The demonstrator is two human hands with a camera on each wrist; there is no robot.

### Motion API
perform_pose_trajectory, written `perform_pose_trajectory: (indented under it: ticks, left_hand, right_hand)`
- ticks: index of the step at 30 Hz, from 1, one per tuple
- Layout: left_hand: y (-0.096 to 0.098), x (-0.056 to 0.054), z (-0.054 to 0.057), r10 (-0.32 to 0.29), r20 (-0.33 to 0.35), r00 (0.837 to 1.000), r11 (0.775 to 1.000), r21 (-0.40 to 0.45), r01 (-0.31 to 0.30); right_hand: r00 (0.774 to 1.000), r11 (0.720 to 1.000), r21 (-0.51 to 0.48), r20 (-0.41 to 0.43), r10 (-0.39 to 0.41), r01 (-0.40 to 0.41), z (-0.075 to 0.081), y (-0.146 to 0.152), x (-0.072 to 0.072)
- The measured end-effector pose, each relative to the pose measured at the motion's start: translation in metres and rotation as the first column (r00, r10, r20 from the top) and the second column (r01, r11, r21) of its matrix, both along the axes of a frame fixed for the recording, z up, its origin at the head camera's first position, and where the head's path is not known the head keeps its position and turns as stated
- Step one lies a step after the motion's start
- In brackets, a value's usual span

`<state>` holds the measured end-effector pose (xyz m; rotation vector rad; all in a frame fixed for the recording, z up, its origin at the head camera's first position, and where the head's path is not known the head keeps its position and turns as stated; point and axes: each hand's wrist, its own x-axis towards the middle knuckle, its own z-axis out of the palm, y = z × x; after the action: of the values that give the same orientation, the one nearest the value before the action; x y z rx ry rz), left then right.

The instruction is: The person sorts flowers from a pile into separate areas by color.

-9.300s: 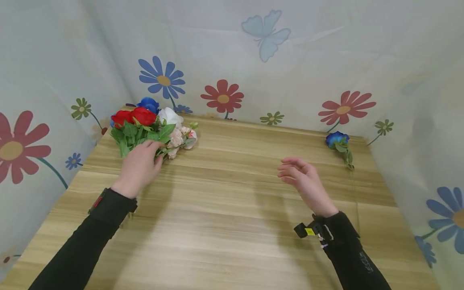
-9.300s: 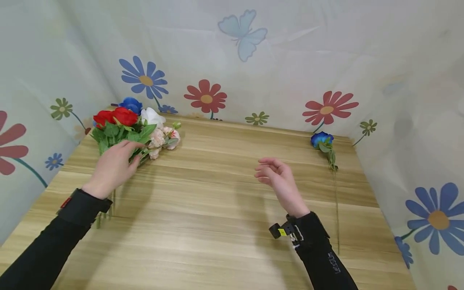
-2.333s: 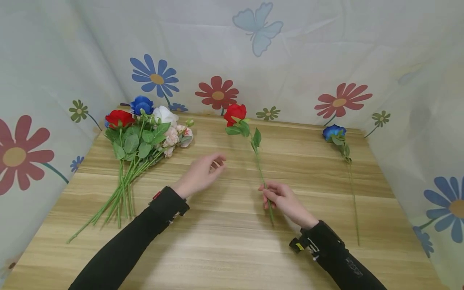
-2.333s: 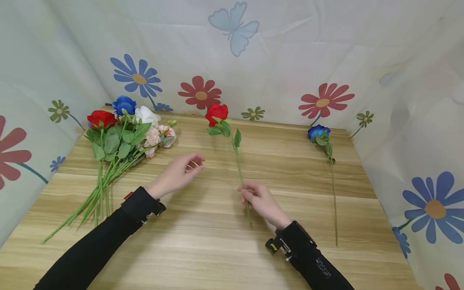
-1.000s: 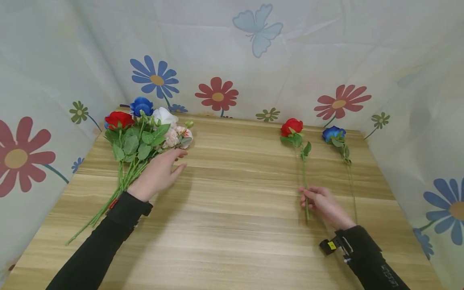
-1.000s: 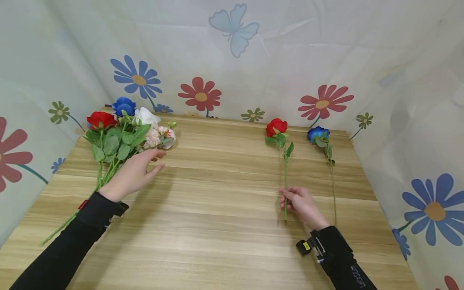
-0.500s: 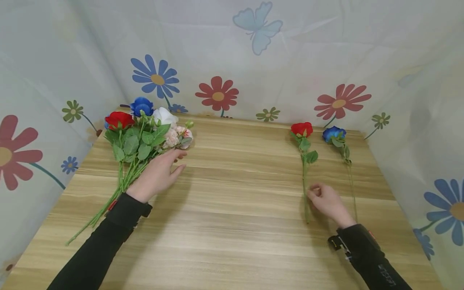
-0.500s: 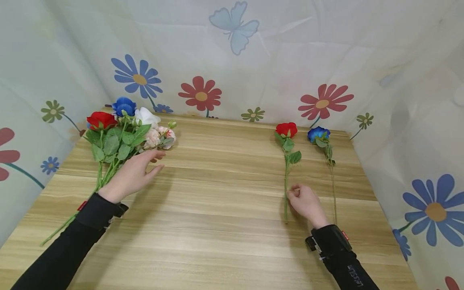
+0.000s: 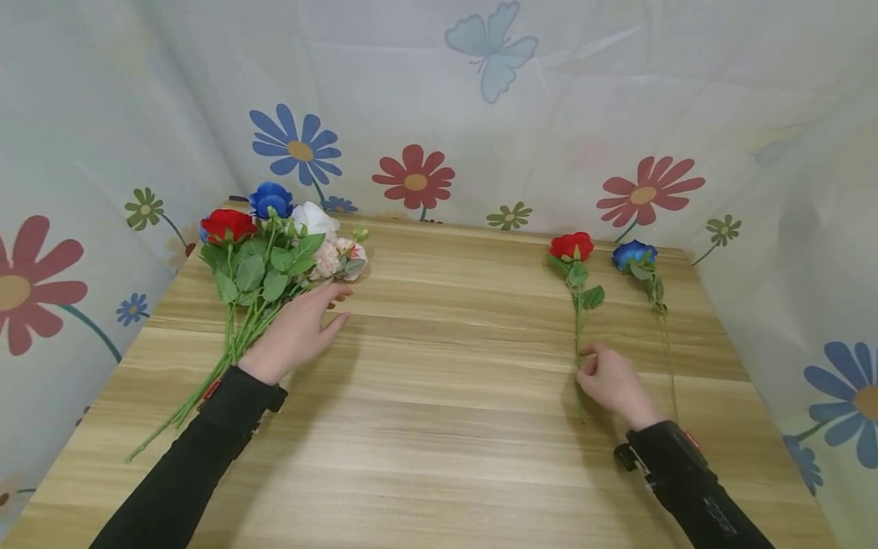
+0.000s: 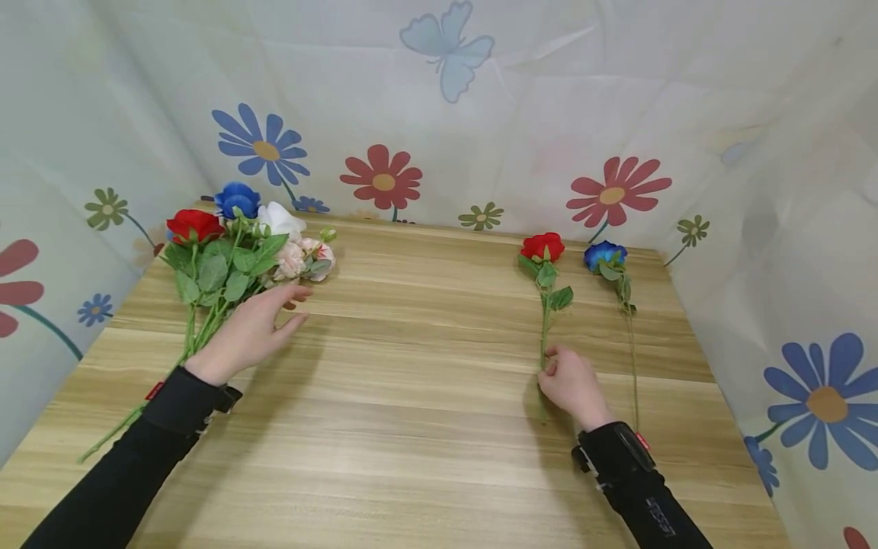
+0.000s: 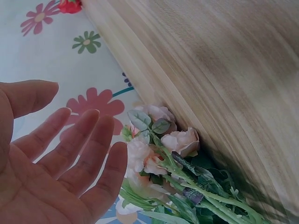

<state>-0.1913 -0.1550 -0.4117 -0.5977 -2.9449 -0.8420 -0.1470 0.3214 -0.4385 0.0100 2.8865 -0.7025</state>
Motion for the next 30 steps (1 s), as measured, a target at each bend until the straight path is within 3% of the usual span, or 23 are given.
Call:
perform_pose_trajectory:
  ticks: [11,24,30]
  left_hand:
    - [-0.0021,0.0003,0.0001,-0.002,-0.002,1.0,1.0,-0.001,0.002]
    - [0.0003,-0.0026,-0.0002,-0.009,0.009,1.0,1.0,0.006,0.009]
    - [-0.0039,-0.0006,0.0,0.018,0.001,1.0,1.0,0.013,-0.018]
  right_hand:
    - [1.0,1.0,-0.006,0.008,-0.004,0.004,-0.0011,0.0007,-0.0083]
    - [0.999,0.999,-0.014,0.01,-0.031,0.031,-0.0024,0.004,-0.0035]
    - [0.997,1.0,0.009,-0.076,-0.019,0.02,-0.0004,-0.0023,-0.0058]
